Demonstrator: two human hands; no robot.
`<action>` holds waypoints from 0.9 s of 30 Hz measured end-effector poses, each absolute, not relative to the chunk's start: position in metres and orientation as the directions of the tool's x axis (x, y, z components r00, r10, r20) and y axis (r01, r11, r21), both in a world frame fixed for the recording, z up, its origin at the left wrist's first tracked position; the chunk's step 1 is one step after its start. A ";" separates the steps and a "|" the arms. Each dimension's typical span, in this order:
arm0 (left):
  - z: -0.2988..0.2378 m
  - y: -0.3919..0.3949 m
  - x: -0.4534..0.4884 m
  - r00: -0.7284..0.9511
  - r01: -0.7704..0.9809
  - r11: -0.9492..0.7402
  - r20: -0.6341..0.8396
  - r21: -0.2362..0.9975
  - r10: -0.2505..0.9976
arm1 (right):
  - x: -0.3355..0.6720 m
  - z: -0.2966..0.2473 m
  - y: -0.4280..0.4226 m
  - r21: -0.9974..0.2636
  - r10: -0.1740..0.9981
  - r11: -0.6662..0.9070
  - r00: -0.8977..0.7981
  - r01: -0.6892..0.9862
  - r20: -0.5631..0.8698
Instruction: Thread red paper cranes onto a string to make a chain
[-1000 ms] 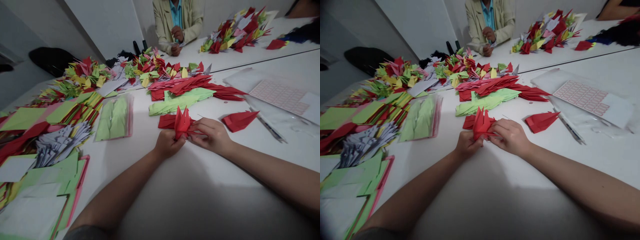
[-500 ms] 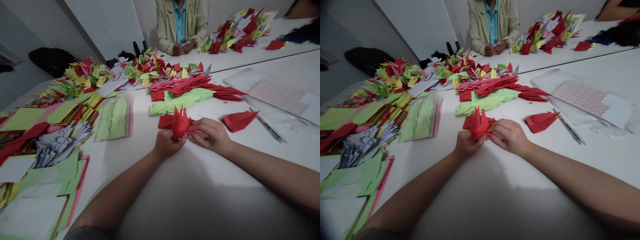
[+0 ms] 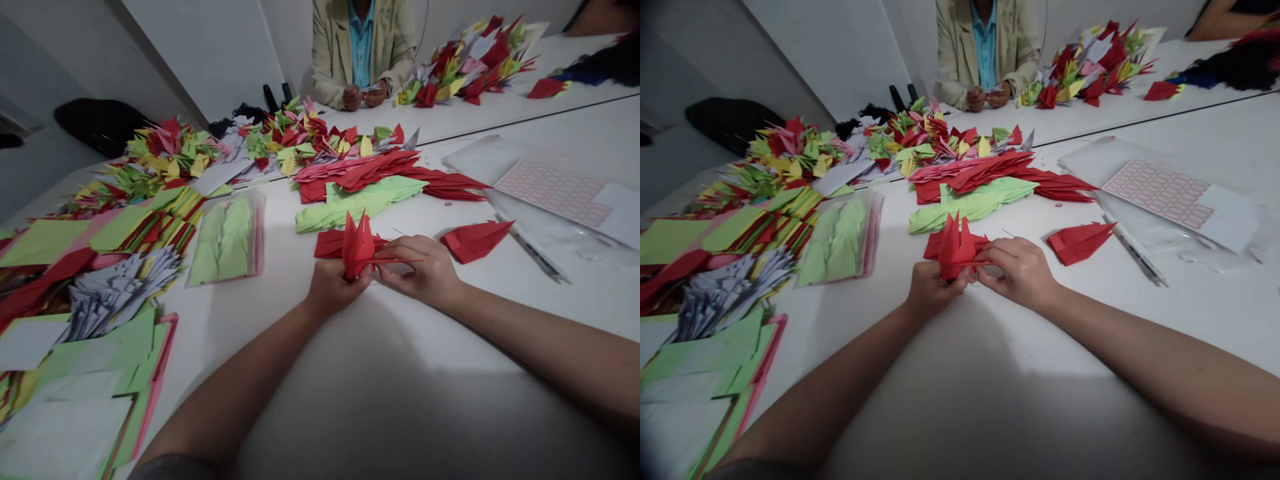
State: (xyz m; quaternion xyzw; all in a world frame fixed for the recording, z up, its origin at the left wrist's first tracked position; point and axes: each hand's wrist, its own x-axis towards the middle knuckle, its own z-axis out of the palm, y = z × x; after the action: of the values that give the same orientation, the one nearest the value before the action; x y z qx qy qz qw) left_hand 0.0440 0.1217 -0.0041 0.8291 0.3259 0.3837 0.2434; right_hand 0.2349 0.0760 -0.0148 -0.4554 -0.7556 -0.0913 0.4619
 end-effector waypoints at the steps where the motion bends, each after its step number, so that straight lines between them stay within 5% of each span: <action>1: -0.004 0.121 0.044 0.493 0.352 -0.669 0.478 0.654 0.727 | 0.235 -0.015 0.076 -0.283 0.604 0.569 -0.159 0.772 0.781; 16: -0.005 0.122 0.045 0.485 0.358 -0.671 0.484 0.649 0.728 | 0.234 -0.015 0.077 -0.337 0.601 0.592 -0.123 0.732 0.790; 27: -0.008 0.121 0.044 0.464 0.370 -0.692 0.522 0.620 0.716 | 0.236 -0.009 0.078 -0.517 0.660 0.596 -0.009 0.615 0.751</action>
State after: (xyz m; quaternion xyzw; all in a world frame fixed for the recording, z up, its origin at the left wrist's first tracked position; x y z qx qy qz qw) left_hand 0.0441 0.1212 -0.0083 0.8279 0.3278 0.4008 0.2157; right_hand 0.2360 0.0779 -0.0091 -0.4490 -0.7100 0.0210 0.5421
